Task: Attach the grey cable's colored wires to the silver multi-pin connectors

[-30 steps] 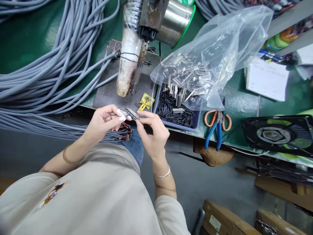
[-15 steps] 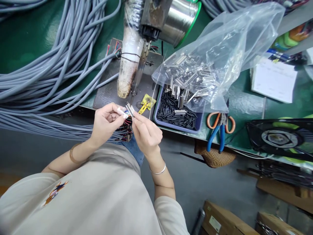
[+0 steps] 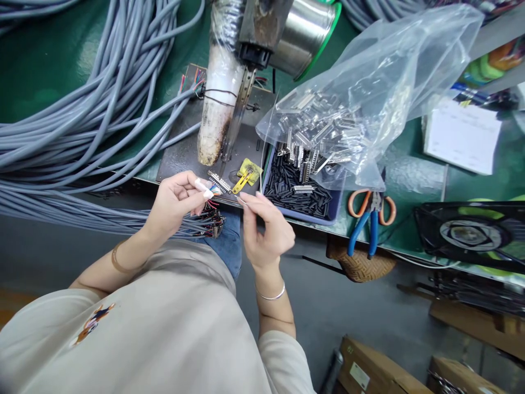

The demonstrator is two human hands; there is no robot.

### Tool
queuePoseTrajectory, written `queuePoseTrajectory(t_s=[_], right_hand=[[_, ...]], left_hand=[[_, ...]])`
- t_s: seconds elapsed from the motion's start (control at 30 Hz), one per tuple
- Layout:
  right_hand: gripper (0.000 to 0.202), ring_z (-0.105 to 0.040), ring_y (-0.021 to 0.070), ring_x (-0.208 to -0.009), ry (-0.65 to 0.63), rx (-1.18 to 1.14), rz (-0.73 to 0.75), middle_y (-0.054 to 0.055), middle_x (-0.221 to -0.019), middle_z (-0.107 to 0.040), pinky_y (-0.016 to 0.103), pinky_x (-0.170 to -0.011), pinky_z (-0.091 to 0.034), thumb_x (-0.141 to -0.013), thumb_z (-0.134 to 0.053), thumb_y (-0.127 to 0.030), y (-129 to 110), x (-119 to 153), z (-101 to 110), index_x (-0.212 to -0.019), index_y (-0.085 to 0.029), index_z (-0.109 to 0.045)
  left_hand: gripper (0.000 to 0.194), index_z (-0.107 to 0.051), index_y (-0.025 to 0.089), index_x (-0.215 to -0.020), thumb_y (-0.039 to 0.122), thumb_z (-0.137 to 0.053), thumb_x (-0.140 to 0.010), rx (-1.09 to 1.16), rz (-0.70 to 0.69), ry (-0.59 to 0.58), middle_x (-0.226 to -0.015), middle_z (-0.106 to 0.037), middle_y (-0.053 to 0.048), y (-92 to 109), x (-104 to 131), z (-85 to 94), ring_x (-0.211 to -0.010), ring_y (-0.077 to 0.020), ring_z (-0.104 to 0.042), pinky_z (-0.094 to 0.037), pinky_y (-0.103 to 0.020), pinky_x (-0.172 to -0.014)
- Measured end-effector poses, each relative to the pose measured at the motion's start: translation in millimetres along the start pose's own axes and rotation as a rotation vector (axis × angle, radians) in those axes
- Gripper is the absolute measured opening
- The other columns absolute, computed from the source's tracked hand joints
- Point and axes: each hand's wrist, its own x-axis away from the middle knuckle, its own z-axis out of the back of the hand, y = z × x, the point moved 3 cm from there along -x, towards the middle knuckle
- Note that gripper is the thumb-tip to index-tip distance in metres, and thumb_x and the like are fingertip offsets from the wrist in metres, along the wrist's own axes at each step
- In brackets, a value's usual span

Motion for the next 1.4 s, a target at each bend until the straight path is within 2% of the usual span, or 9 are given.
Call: queuePoseTrajectory(t_s=[0.07, 0.17, 0.3, 0.5, 0.77, 1.07, 1.23, 1.4], right_hand=[[0.02, -0.079, 0.0195, -0.097, -0.113, 0.004, 0.007, 0.003, -0.104, -0.08, 0.034, -0.084, -0.067, -0.09, -0.071, -0.01, 1.4, 1.6, -6.5, -0.104, -0.024, -0.067], [0.012, -0.077, 0.0191, -0.1, -0.166, -0.031, -0.006, 0.004, -0.104, -0.079, 0.034, -0.084, -0.065, -0.09, -0.071, -0.013, 3.3, 0.5, -14.6, -0.096, -0.023, -0.066], [0.012, -0.078, 0.0172, -0.093, -0.152, -0.011, 0.0, 0.002, -0.1, -0.08, 0.033, -0.08, -0.064, -0.091, -0.069, -0.013, 2.9, -2.0, -20.5, -0.093, -0.024, -0.064], [0.016, -0.078, 0.0176, -0.09, -0.128, 0.049, 0.079, 0.003, -0.1, -0.08, 0.033, -0.076, -0.064, -0.09, -0.071, -0.012, -1.8, -7.0, -21.4, -0.089, -0.024, -0.06], [0.019, -0.078, 0.0165, -0.091, -0.14, 0.038, 0.106, 0.003, -0.1, -0.08, 0.03, -0.077, -0.063, -0.088, -0.068, -0.009, -2.8, -11.2, -25.1, -0.087, -0.024, -0.057], [0.02, -0.078, 0.0156, -0.092, -0.165, 0.073, 0.173, 0.005, -0.104, -0.081, 0.027, -0.078, -0.061, -0.088, -0.069, -0.008, -3.7, -13.3, -26.2, -0.087, -0.024, -0.057], [0.022, -0.078, 0.0147, -0.092, -0.158, 0.076, 0.179, 0.005, -0.104, -0.081, 0.025, -0.079, -0.061, -0.087, -0.07, -0.006, -5.3, -17.2, -25.7, -0.087, -0.023, -0.056], [0.023, -0.078, 0.014, -0.091, -0.159, 0.055, 0.177, 0.005, -0.101, -0.08, 0.025, -0.08, -0.061, -0.086, -0.07, -0.005, -3.7, -18.1, -26.6, -0.087, -0.023, -0.055]], left_hand=[[0.029, -0.059, 0.016, -0.069, 0.025, -0.087, -0.069, 0.01, 0.002, -0.017, -0.063, -0.064, 0.002, 0.6, 0.0, 0.4, -0.042, -0.003, -0.049, -0.034, -0.015, -0.038], [0.029, -0.059, 0.016, -0.071, 0.025, -0.086, -0.071, 0.002, -0.013, -0.036, -0.059, -0.059, 0.004, 1.2, 0.7, 0.3, -0.042, -0.0034, -0.047, -0.034, -0.016, -0.039], [0.027, -0.06, 0.015, -0.072, 0.026, -0.085, -0.072, -0.06, -0.039, -0.028, -0.067, -0.063, 0.001, -0.3, 2.0, -1.6, -0.046, -0.0029, -0.047, -0.034, -0.016, -0.041], [0.019, -0.061, 0.015, -0.069, 0.019, -0.08, -0.071, -0.148, -0.151, 0.075, -0.08, -0.067, 0.0, 1.2, 1.9, -6.6, -0.053, -0.0015, -0.047, -0.035, -0.016, -0.047], [0.017, -0.06, 0.016, -0.07, 0.017, -0.077, -0.07, -0.178, -0.175, 0.127, -0.079, -0.068, 0.0, 5.2, -1.0, -7.4, -0.054, -0.0028, -0.049, -0.037, -0.017, -0.051], [0.016, -0.057, 0.017, -0.07, 0.016, -0.073, -0.071, -0.253, -0.241, 0.196, -0.067, -0.058, 0.004, 4.3, -0.9, -9.7, -0.052, -0.0033, -0.044, -0.033, -0.017, -0.049], [0.012, -0.059, 0.017, -0.07, 0.014, -0.071, -0.07, -0.255, -0.307, 0.197, -0.067, -0.059, 0.004, 3.9, -3.5, -9.1, -0.052, -0.003, -0.046, -0.034, -0.016, -0.047], [0.014, -0.06, 0.017, -0.071, 0.015, -0.073, -0.071, -0.21, -0.299, 0.19, -0.067, -0.058, 0.004, 1.3, -5.7, -6.6, -0.052, -0.0029, -0.047, -0.035, -0.015, -0.048]])
